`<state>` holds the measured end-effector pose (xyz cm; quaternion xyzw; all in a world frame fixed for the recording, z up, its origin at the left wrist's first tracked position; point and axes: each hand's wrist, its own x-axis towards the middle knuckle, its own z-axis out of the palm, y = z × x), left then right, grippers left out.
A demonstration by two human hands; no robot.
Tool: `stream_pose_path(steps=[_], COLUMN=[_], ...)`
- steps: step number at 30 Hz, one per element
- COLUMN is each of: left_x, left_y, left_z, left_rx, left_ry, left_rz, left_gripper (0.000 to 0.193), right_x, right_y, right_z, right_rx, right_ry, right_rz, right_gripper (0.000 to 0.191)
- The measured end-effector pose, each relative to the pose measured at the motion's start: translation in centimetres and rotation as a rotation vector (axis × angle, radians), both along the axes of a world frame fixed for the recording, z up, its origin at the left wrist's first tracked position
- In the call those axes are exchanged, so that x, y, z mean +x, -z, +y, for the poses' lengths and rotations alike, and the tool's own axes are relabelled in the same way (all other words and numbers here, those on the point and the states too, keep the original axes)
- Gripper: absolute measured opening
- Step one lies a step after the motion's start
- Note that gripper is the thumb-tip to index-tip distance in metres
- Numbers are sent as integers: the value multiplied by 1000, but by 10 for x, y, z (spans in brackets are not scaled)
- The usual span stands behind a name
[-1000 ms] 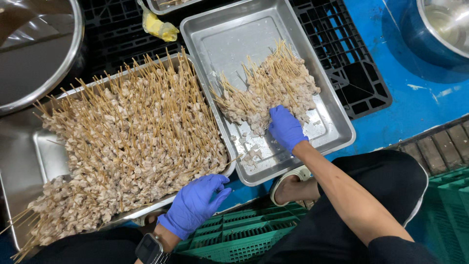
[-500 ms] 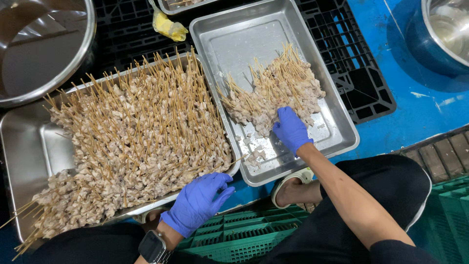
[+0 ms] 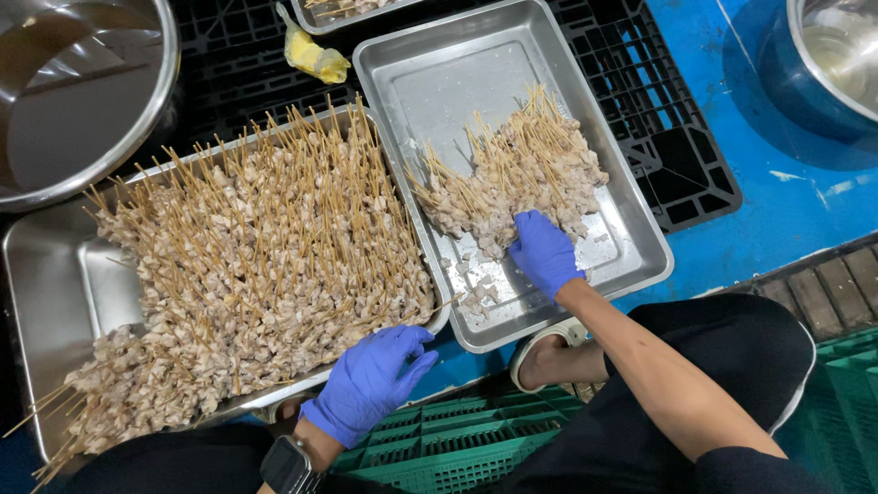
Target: The person sits at a low table and shapes portions of minced meat onto bamboo skewers by hand, pressing and arranging the meat along each stick. Finished skewers are laid onto metal trays, with trays of completed skewers accumulating nearby.
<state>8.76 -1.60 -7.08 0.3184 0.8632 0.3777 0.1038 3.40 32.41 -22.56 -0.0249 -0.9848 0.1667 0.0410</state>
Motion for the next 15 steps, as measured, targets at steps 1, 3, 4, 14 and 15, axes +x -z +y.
stream_pose_path(steps=[1, 3, 4, 14, 15], left_x=[0, 1, 1, -2, -2], left_y=[0, 1, 1, 2, 3], left_z=[0, 1, 1, 1, 1], left_rx=[11, 12, 1, -64, -30], left_ry=[3, 4, 4, 32, 34], left_rz=[3, -13, -32, -72, -52], left_gripper=[27, 27, 27, 25, 26], right_x=[1, 2, 3, 2, 1], right_y=[-1, -6, -9, -48, -49], right_z=[-1, -2, -1, 20, 24], right_rx=[-25, -75, -135, -291, -290], right_ry=[28, 80, 103, -216, -242], right_rz=[-24, -72, -112, -730, -779], right_gripper=[25, 25, 29, 44, 50])
